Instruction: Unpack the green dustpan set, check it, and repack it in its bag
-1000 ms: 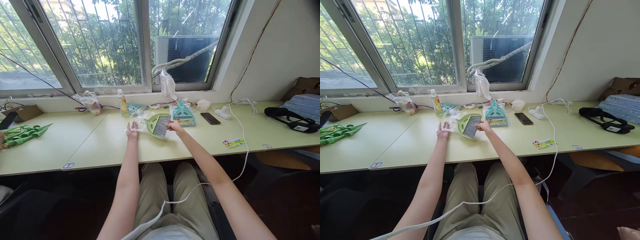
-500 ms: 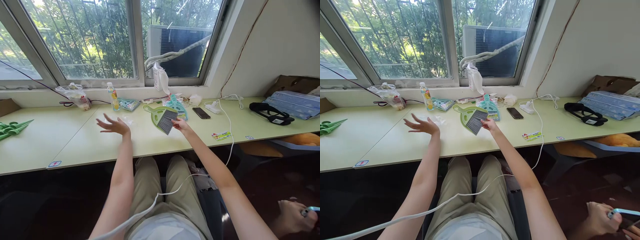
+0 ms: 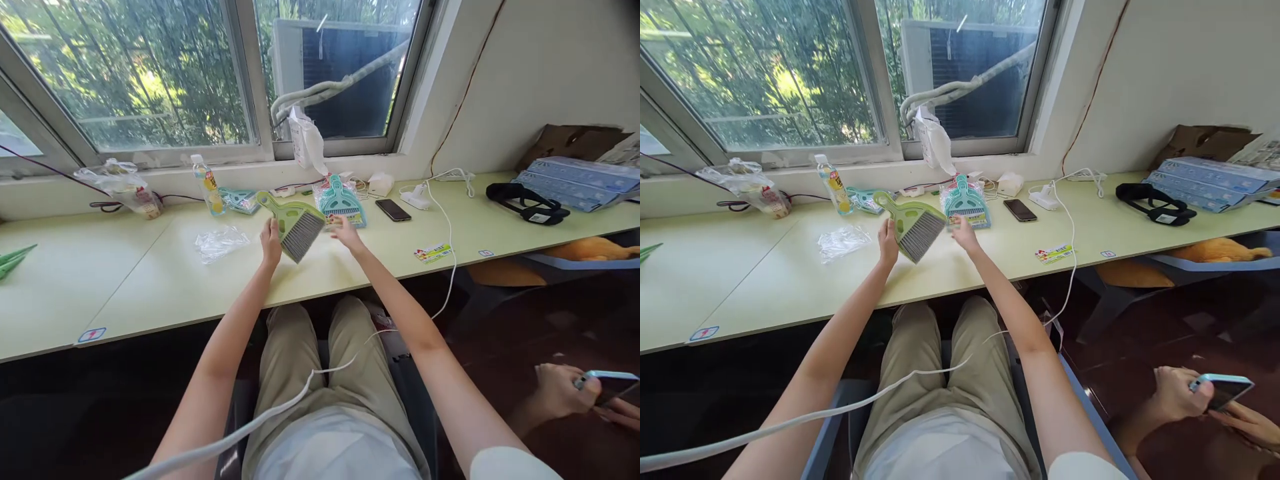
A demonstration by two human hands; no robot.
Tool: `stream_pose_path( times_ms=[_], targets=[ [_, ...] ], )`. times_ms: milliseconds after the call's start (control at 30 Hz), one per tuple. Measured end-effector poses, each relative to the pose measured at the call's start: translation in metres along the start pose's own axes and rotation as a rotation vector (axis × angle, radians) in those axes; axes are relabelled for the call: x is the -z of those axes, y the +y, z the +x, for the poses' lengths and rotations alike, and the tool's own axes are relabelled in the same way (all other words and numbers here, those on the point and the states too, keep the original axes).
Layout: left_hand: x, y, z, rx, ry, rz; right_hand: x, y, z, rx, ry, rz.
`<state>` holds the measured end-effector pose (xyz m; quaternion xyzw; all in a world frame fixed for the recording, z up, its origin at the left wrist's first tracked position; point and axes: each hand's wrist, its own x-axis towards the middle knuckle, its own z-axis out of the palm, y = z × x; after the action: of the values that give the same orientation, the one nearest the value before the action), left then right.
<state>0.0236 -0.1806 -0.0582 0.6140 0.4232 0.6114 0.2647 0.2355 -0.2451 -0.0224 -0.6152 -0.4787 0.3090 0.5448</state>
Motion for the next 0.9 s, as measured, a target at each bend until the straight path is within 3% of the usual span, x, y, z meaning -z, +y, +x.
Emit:
stream_pose_path(
  times_ms=[67, 167, 300, 433, 600, 667, 767, 833, 900],
  targets=[
    [0.002, 0.001, -0.006, -0.088, 0.087, 0.1, -0.01, -0.011, -0.001, 0.265, 0.127, -0.163],
    [0.001, 0.004, -0.016, -0.195, 0.077, 0.218, -0.045, -0.031, -0.009, 0.549, 0.003, -0.388],
    [0.003, 0.006, -0.021, -0.262, 0.118, 0.3, -0.085, -0.052, -0.022, 0.67, 0.028, -0.574],
    [0.008, 0.006, -0.016, -0.283, 0.099, 0.331, -0.084, -0.058, -0.024, 0.694, 0.047, -0.592],
    [0.009, 0.008, -0.01, -0.211, -0.053, 0.33, -0.048, -0.062, -0.019, 0.557, -0.054, -0.452],
    [0.013, 0.006, 0.0, -0.1, 0.06, 0.291, -0.018, -0.068, -0.016, 0.473, -0.076, -0.316],
    [0.026, -0.002, 0.02, 0.045, 0.325, 0.219, 0.043, -0.08, -0.008, 0.425, -0.134, -0.144],
    [0.032, -0.009, 0.031, 0.141, 0.32, 0.185, 0.084, -0.083, 0.0, 0.372, -0.184, -0.253],
    [0.034, -0.015, 0.036, 0.24, 0.143, 0.167, 0.115, -0.077, 0.006, 0.276, -0.171, -0.548]
  ],
)
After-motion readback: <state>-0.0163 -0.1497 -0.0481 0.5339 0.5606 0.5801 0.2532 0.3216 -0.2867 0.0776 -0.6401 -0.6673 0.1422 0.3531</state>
